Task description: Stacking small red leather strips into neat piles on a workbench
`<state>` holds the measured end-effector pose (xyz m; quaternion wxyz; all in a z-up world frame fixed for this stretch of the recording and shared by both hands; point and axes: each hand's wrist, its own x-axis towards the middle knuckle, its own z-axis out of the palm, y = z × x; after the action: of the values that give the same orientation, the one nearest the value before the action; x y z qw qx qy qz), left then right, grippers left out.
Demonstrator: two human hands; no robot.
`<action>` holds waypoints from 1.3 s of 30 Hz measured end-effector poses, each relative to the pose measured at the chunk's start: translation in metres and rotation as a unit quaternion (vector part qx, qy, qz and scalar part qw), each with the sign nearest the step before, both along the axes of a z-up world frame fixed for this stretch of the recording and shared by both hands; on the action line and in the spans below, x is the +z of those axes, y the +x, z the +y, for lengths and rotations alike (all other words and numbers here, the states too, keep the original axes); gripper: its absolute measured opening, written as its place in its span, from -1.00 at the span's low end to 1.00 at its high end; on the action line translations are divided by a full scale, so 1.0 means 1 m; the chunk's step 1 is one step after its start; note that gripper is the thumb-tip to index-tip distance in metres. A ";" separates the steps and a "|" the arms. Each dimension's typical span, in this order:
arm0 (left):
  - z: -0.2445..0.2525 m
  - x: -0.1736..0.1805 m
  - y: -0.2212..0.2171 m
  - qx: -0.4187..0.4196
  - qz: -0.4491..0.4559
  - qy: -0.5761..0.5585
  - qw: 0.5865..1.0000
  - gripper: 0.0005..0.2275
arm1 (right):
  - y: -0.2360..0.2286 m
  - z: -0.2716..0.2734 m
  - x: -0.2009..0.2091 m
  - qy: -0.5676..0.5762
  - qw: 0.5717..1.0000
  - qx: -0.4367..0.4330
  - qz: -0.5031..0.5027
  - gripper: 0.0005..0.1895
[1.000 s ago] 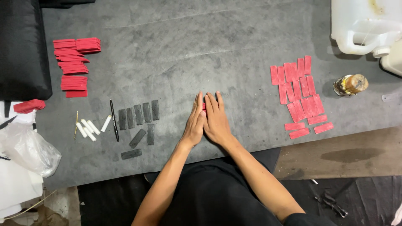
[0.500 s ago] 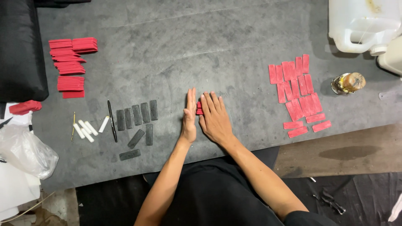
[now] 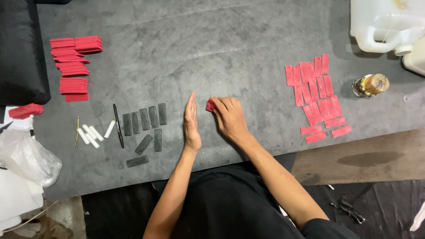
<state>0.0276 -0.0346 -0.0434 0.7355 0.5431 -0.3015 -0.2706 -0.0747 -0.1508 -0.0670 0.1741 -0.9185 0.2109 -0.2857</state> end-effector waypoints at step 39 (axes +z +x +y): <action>-0.006 0.000 0.046 -0.155 -0.452 0.266 0.837 -0.40 | -0.010 0.005 0.032 0.047 0.989 0.067 0.120 -0.32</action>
<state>0.0733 -0.0406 -0.0432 0.2926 0.7260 -0.5970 -0.1756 -0.0847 -0.1453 -0.0353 0.2095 -0.9489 0.1812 -0.1513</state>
